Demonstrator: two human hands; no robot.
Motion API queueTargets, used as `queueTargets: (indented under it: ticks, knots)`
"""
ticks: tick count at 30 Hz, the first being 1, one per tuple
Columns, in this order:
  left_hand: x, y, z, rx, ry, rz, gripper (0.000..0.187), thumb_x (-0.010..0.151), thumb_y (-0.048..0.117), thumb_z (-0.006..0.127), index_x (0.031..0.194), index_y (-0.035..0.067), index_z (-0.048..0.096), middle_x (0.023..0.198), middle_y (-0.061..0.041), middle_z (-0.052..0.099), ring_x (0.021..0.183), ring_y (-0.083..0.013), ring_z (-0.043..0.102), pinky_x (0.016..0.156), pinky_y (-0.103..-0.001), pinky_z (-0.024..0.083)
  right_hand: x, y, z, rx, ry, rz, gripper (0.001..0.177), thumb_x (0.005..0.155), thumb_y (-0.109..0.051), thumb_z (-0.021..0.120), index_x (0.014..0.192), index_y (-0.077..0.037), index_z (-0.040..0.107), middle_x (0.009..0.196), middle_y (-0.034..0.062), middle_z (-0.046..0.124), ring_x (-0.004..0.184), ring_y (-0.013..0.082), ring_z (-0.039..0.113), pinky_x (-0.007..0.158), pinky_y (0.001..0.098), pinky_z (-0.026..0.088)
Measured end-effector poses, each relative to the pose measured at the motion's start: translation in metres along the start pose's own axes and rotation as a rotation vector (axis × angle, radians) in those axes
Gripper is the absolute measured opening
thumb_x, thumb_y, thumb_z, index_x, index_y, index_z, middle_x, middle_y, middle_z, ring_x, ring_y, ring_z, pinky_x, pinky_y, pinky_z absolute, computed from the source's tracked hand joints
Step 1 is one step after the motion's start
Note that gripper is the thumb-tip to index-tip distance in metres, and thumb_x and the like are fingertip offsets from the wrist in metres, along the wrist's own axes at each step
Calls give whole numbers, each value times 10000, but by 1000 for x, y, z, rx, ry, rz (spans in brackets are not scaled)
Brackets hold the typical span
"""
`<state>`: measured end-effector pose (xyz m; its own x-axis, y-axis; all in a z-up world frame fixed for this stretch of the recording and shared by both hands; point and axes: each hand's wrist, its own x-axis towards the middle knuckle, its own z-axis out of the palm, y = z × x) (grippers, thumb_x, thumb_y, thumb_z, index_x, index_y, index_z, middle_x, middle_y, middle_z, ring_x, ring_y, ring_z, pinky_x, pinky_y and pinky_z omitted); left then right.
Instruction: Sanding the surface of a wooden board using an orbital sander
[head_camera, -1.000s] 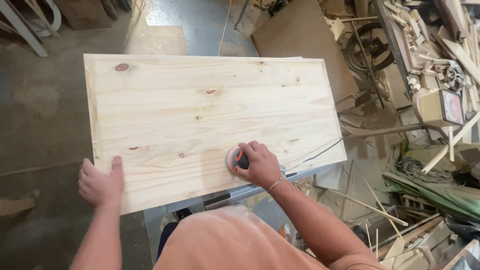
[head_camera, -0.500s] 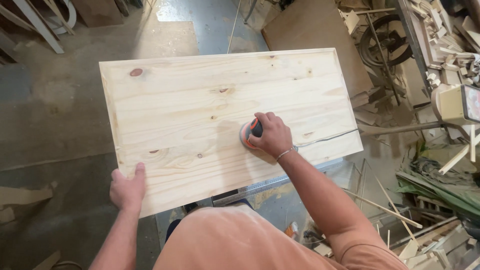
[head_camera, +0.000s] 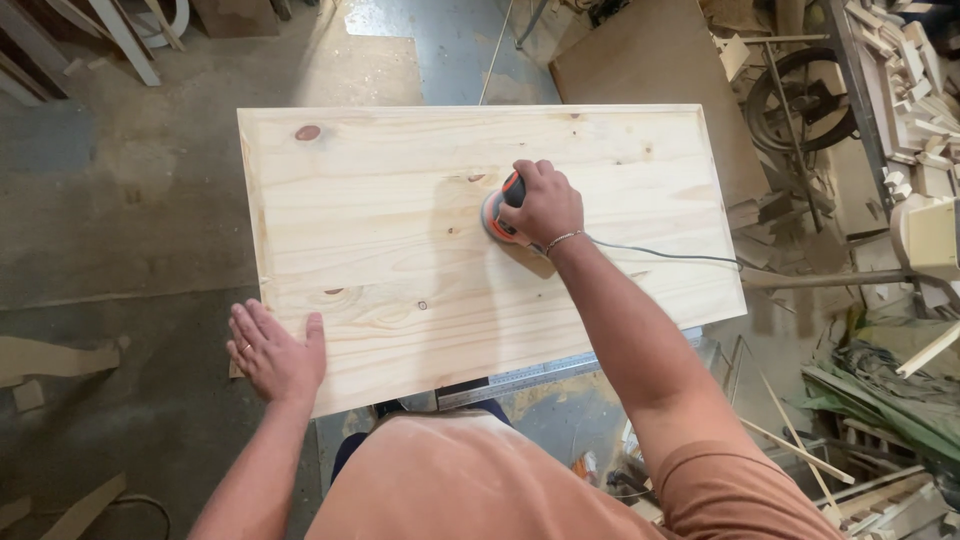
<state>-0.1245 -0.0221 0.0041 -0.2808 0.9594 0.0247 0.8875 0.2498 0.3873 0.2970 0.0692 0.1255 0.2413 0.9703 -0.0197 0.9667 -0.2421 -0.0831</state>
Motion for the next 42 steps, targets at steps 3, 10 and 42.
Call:
queueTargets:
  ticks: [3,10,42]
  knots:
    - [1,17,-6,104,87,294,910,861,558,673,1560,-4,517,1645,-269,413,1526,-459,332,1220,-590,213,15,6,-4,-1,10,20,651,749,-563,701,1314,-273,556,1111,21,567,1048,328,668,886,528,598]
    - [23,73,-6,268,-315,435,945,900,752,433,1616,138,372,1718,-128,275,1600,-328,196,1293,-550,118,58,33,-4,-9,-24,99,668,734,-539,708,1327,-291,527,1142,31,566,1085,353,673,938,531,576]
    - [55,106,17,249,-401,491,982,904,826,327,1652,191,295,1745,-113,192,1618,-323,106,1297,-580,47,-139,-66,-34,8,-205,-331,658,688,-460,798,1272,-280,553,1060,-4,555,990,282,635,804,451,624]
